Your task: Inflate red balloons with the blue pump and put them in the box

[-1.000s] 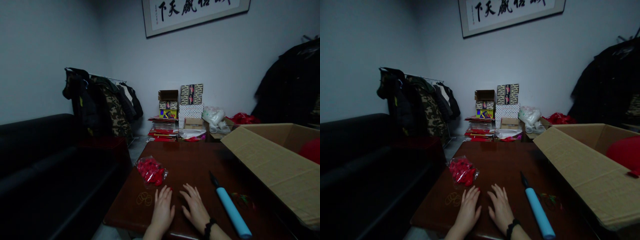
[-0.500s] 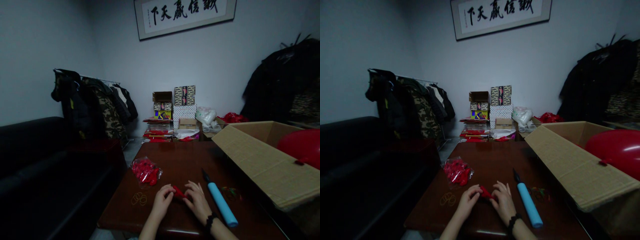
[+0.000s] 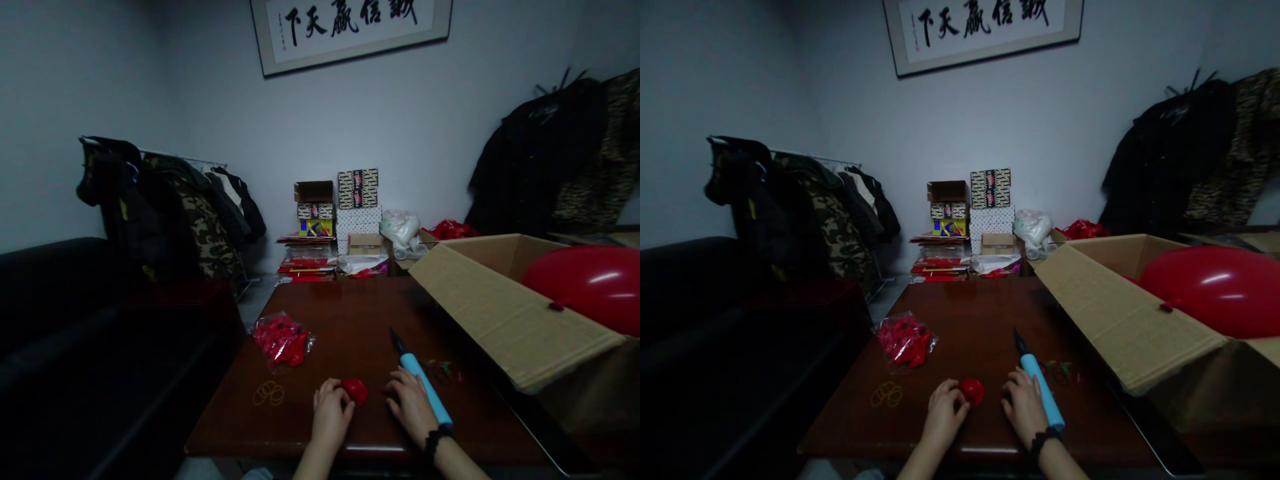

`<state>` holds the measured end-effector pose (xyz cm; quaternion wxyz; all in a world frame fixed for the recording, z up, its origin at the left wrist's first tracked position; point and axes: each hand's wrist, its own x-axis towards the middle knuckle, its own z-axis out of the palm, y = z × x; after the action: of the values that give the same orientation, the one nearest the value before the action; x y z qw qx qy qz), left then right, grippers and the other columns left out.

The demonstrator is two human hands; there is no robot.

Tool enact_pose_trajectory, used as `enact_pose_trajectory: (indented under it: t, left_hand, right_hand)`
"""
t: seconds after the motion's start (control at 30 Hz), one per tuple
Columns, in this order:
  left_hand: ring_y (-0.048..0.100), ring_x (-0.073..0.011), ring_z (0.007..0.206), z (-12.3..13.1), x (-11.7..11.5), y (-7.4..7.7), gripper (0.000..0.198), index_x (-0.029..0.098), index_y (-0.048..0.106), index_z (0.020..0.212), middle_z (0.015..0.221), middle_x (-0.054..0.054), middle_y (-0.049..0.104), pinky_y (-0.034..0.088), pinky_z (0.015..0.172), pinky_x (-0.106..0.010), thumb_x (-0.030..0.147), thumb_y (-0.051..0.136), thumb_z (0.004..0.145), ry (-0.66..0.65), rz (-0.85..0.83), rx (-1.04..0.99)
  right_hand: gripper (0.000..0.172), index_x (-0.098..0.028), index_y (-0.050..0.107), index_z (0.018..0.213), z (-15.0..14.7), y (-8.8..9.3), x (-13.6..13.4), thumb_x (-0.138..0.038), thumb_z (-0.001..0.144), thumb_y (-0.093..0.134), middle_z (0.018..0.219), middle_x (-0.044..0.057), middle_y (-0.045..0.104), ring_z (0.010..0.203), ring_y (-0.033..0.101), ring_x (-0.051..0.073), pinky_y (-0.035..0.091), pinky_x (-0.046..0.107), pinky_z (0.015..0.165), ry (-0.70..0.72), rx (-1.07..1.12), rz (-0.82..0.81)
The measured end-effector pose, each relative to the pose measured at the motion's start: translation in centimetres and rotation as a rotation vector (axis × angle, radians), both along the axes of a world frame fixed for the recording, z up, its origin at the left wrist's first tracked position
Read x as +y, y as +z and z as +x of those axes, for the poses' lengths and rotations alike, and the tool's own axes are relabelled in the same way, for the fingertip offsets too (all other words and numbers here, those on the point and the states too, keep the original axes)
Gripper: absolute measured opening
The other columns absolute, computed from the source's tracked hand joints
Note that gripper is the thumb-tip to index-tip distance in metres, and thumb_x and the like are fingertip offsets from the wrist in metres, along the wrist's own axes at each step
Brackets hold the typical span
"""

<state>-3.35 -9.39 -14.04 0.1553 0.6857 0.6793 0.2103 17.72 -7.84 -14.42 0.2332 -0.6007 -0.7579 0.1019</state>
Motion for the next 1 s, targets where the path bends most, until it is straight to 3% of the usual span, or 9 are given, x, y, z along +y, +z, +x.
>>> enact_pose_trajectory:
  t: [0.17, 0.23, 0.33, 0.63, 0.83, 1.0]
  left_hand:
    - [0.029, -0.0264, 0.133, 2.6, 0.7, -1.3, 0.023, 0.022, 0.066, 0.091, 0.139, -0.007, 0.043, 0.01, 0.109, -0.05, 0.031, 0.058, 0.072, -0.012, 0.062, 0.107]
    - [0.028, -0.0263, 0.133, 3.4, 1.2, -1.4, 0.029, 0.022, 0.065, 0.099, 0.141, -0.008, 0.042, 0.007, 0.11, -0.05, 0.027, 0.058, 0.071, -0.044, 0.082, 0.161]
    - [0.032, -0.0245, 0.131, 3.8, 1.7, -1.2, 0.031, 0.023, 0.065, 0.1, 0.136, -0.008, 0.047, 0.007, 0.11, -0.05, 0.019, 0.052, 0.072, -0.082, 0.082, 0.205]
    - [0.034, -0.0195, 0.13, 2.5, 0.9, 0.1, 0.026, 0.024, 0.067, 0.085, 0.131, -0.003, 0.052, 0.012, 0.111, -0.045, 0.014, 0.046, 0.074, -0.082, 0.145, 0.163]
    - [0.037, -0.0194, 0.128, 2.1, 1.2, -0.2, 0.026, 0.024, 0.068, 0.083, 0.128, -0.002, 0.055, 0.012, 0.111, -0.044, 0.013, 0.047, 0.072, -0.122, 0.165, 0.185]
    - [0.037, -0.0234, 0.128, 2.2, 1.3, -1.5, 0.031, 0.023, 0.069, 0.092, 0.13, -0.006, 0.054, 0.008, 0.111, -0.047, 0.014, 0.051, 0.068, -0.168, 0.156, 0.268]
  right_hand:
    - [0.026, -0.025, 0.066, 0.089, 1.3, -0.3, -0.4, -0.016, 0.072, 0.047, 0.125, 0.007, 0.055, 0.13, 0.033, 0.03, 0.011, 0.059, 0.108, -0.093, -0.112, 0.157]
    - [0.025, -0.024, 0.066, 0.087, 1.4, -0.5, -0.3, -0.015, 0.072, 0.048, 0.125, 0.008, 0.055, 0.13, 0.031, 0.03, 0.01, 0.059, 0.108, -0.053, -0.173, 0.177]
    - [0.024, -0.025, 0.068, 0.084, 0.8, -0.8, 0.4, -0.014, 0.072, 0.05, 0.123, 0.007, 0.057, 0.131, 0.031, 0.029, 0.008, 0.058, 0.109, 0.06, -0.222, 0.157]
    - [0.031, -0.02, 0.07, 0.08, -1.8, -1.3, 2.8, -0.01, 0.08, 0.041, 0.117, 0.008, 0.062, 0.13, 0.035, 0.024, 0.016, 0.051, 0.111, 0.15, -0.241, 0.161]
    - [0.031, -0.02, 0.067, 0.087, 3.6, 1.2, 3.2, -0.012, 0.083, 0.037, 0.121, 0.008, 0.058, 0.131, 0.031, 0.026, 0.002, 0.056, 0.111, -0.022, -0.257, 0.216]
    - [0.031, -0.019, 0.068, 0.081, 8.8, 1.4, 3.7, -0.015, 0.084, 0.037, 0.114, 0.01, 0.062, 0.127, 0.037, 0.029, 0.008, 0.056, 0.109, -0.172, -0.316, 0.198]
